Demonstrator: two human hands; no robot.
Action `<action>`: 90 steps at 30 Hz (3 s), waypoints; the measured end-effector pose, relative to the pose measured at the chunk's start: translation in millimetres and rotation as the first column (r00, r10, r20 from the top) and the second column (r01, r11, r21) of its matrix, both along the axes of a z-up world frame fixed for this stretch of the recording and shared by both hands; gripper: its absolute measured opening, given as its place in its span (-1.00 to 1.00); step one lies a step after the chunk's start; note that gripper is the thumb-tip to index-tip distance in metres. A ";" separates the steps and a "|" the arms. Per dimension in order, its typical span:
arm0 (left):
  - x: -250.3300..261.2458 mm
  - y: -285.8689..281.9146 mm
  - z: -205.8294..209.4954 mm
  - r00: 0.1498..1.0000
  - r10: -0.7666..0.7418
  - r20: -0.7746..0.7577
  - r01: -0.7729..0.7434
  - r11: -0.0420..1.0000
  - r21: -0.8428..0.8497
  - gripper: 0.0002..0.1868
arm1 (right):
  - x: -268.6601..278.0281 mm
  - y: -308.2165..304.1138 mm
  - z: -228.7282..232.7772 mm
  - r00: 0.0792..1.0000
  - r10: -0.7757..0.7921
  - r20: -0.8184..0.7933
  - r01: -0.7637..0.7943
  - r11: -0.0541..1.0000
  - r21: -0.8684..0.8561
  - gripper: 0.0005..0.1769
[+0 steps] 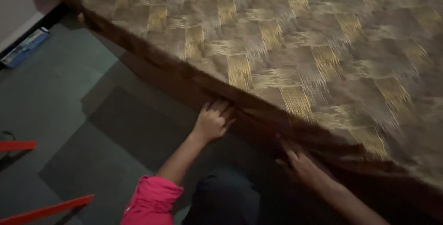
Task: The person kneels beside a bed and tucks a patterned bedsheet under the mattress along the side and corner edges. They repeatedly pull, fold, and smooth the sheet to secure it tightly around the mattress.
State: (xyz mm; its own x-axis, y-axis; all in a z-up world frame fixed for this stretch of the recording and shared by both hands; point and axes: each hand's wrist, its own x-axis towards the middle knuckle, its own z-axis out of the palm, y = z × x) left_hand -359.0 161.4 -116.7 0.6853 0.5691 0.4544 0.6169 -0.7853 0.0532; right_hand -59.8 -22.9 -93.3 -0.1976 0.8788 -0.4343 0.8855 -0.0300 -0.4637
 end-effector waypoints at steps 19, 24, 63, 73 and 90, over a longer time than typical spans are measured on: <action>-89.0 82.9 44.6 0.915 0.371 0.159 -0.377 0.926 0.004 -0.52 | 5.9 -17.8 0.2 0.926 0.137 0.351 -0.370 0.503 0.781 -0.43; -72.3 97.8 95.5 0.983 0.142 0.119 -0.154 0.983 0.097 0.09 | 28.5 27.5 63.8 0.931 -0.226 0.286 -0.121 0.547 0.828 -0.01; 167.7 -14.6 112.7 0.897 -0.443 0.004 0.442 0.895 0.055 -0.26 | 112.8 -57.6 110.0 0.821 -0.490 0.294 0.188 0.718 0.670 0.02; 182.5 -66.1 3.0 0.851 -0.518 -0.088 0.414 0.559 0.718 -0.50 | 124.7 -116.8 -3.2 0.688 -0.614 0.387 -0.294 0.252 0.922 -0.40; 196.3 -140.1 21.8 0.849 -0.512 -0.131 0.517 0.856 0.009 -0.37 | 100.2 -160.0 -48.8 0.846 -0.335 0.415 -0.081 0.688 0.721 -0.55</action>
State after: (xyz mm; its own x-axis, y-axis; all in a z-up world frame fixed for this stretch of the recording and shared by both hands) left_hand -162.7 21.3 -94.8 0.9252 0.1018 0.3656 0.1231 -0.9918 -0.0354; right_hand 40.4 -182.9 -142.1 -0.0091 0.9504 0.3108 0.9959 -0.0193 0.0883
